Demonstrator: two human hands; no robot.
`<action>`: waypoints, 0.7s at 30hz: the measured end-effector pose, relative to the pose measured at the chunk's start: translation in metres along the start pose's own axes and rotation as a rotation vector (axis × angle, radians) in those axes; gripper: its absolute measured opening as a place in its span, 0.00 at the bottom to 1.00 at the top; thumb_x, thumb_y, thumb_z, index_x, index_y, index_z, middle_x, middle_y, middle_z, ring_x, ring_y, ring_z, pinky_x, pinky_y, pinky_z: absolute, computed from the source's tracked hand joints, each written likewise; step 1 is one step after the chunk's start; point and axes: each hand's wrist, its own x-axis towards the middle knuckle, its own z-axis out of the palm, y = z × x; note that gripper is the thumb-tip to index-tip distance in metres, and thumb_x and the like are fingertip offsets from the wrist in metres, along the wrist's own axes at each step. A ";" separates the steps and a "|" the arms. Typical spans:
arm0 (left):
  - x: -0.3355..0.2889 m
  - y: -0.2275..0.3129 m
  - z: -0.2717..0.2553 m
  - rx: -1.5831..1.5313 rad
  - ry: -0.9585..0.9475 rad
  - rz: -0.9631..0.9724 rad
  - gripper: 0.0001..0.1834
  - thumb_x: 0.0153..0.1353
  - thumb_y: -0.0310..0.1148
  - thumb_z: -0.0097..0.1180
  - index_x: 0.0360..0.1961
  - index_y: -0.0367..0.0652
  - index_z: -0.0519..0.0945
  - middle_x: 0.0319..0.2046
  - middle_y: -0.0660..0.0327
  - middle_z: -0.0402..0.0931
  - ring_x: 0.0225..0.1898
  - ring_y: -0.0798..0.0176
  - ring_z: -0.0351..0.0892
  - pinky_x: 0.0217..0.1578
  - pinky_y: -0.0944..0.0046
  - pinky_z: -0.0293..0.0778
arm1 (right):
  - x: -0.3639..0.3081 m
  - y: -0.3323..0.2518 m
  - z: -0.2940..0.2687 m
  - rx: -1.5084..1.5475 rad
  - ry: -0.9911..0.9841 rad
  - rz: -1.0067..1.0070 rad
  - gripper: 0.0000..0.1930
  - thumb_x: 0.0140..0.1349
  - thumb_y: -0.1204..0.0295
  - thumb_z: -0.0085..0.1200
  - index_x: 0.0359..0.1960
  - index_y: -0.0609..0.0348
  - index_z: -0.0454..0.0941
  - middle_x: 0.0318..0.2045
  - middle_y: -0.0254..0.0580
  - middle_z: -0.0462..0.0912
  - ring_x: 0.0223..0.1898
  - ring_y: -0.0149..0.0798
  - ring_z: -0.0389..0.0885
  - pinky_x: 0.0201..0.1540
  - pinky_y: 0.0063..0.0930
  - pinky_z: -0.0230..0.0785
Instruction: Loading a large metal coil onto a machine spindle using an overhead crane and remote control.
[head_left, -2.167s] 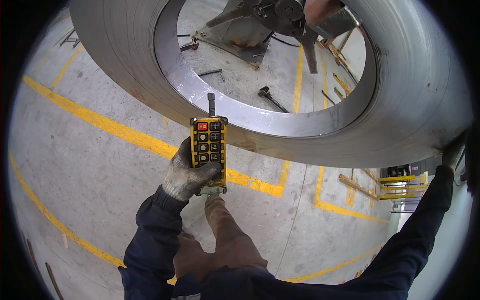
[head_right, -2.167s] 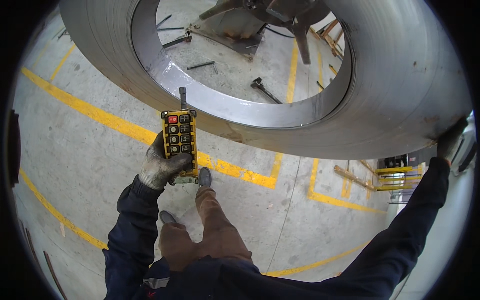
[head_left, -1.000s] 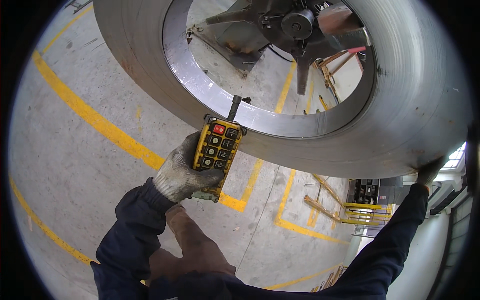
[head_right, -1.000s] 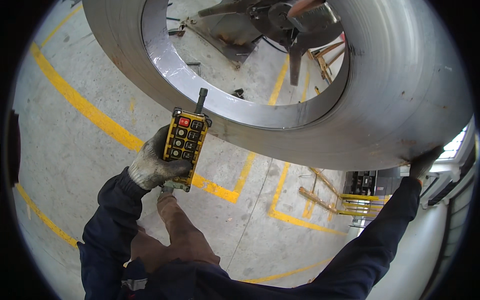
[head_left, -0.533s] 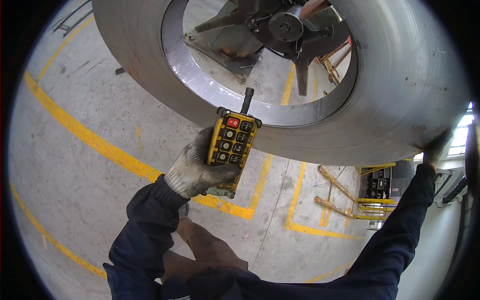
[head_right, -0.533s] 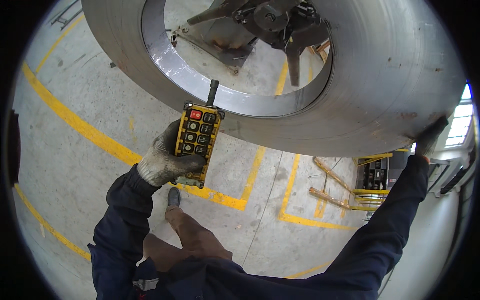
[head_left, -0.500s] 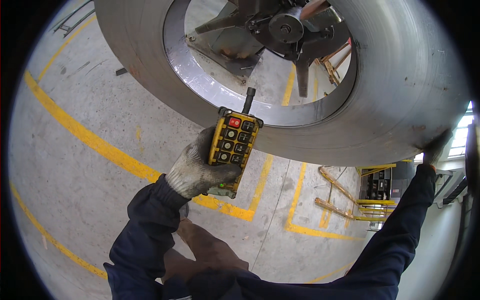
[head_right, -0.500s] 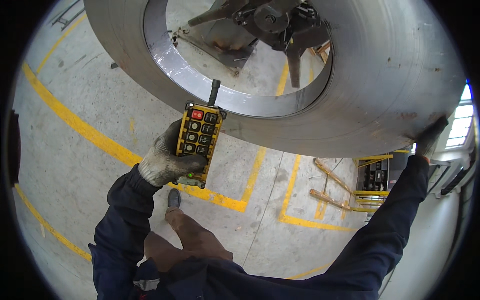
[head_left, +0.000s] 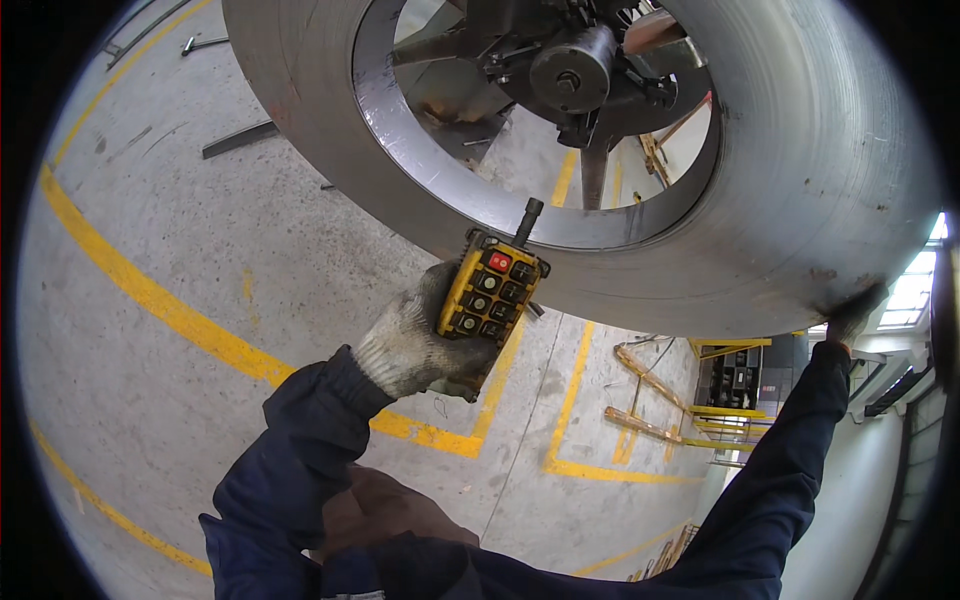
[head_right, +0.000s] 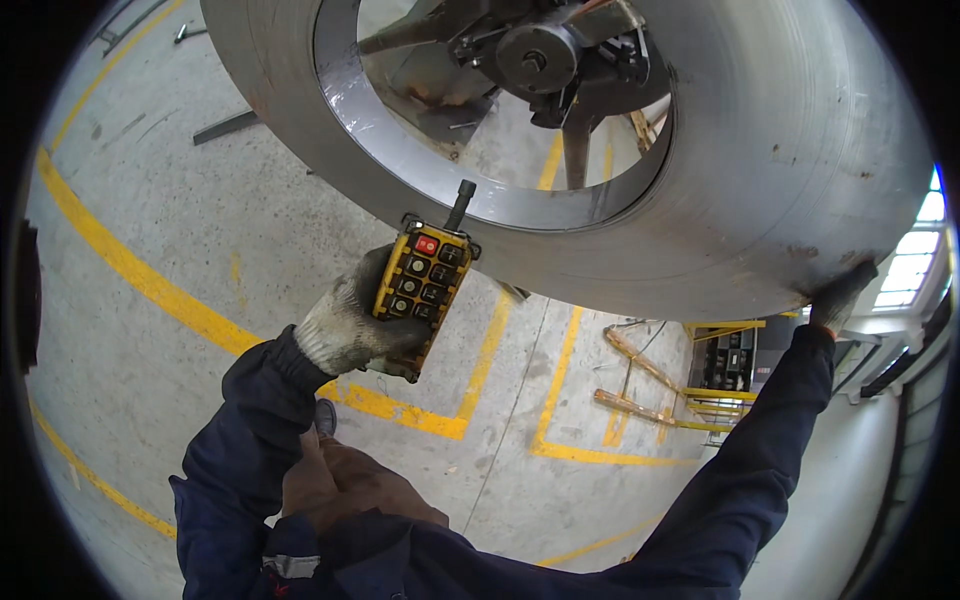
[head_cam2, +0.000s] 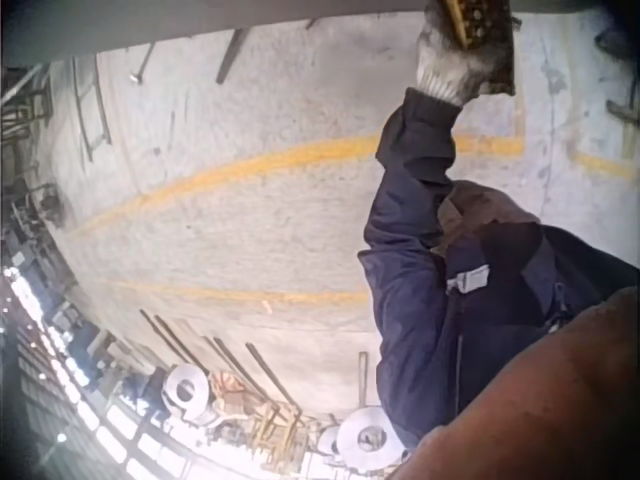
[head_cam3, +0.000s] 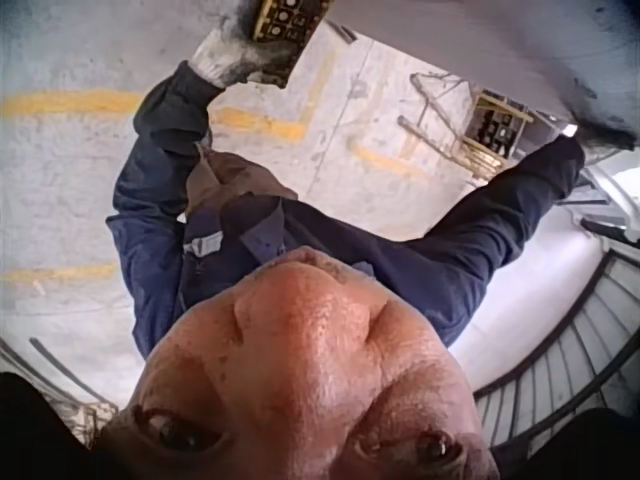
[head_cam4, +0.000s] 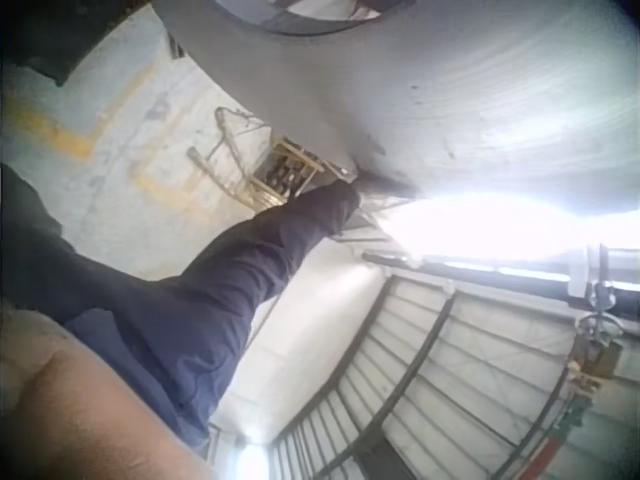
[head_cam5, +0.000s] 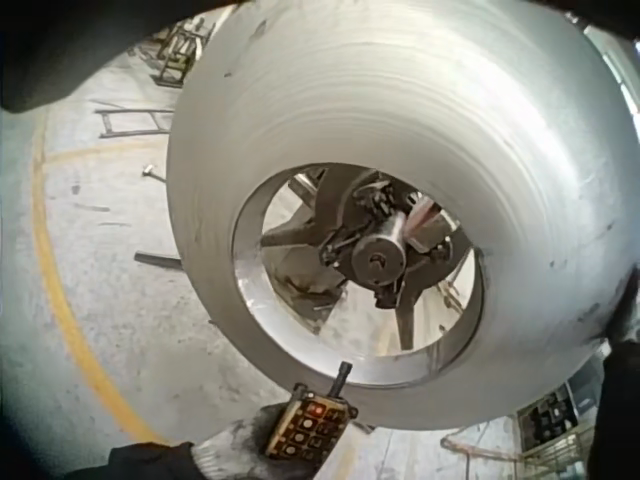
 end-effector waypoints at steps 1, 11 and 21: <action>0.000 0.002 -0.002 0.003 -0.020 0.002 0.48 0.51 0.28 0.73 0.71 0.37 0.59 0.48 0.54 0.82 0.43 0.62 0.85 0.46 0.59 0.85 | -0.007 -0.011 -0.001 -0.029 0.014 0.019 0.32 0.80 0.52 0.30 0.76 0.62 0.52 0.74 0.51 0.58 0.74 0.48 0.56 0.76 0.42 0.45; 0.003 0.008 -0.008 0.086 -0.138 0.020 0.50 0.50 0.32 0.75 0.70 0.36 0.59 0.46 0.54 0.82 0.41 0.63 0.85 0.43 0.63 0.84 | -0.025 0.000 -0.038 -0.273 0.065 -0.275 0.31 0.76 0.58 0.39 0.74 0.64 0.55 0.72 0.55 0.61 0.73 0.51 0.58 0.76 0.42 0.49; 0.017 -0.002 -0.016 0.204 -0.123 0.058 0.50 0.47 0.28 0.77 0.70 0.37 0.62 0.51 0.54 0.80 0.50 0.63 0.83 0.52 0.59 0.82 | -0.019 -0.010 -0.019 -0.124 0.139 -0.087 0.27 0.80 0.58 0.33 0.71 0.63 0.62 0.68 0.53 0.68 0.70 0.47 0.64 0.74 0.40 0.52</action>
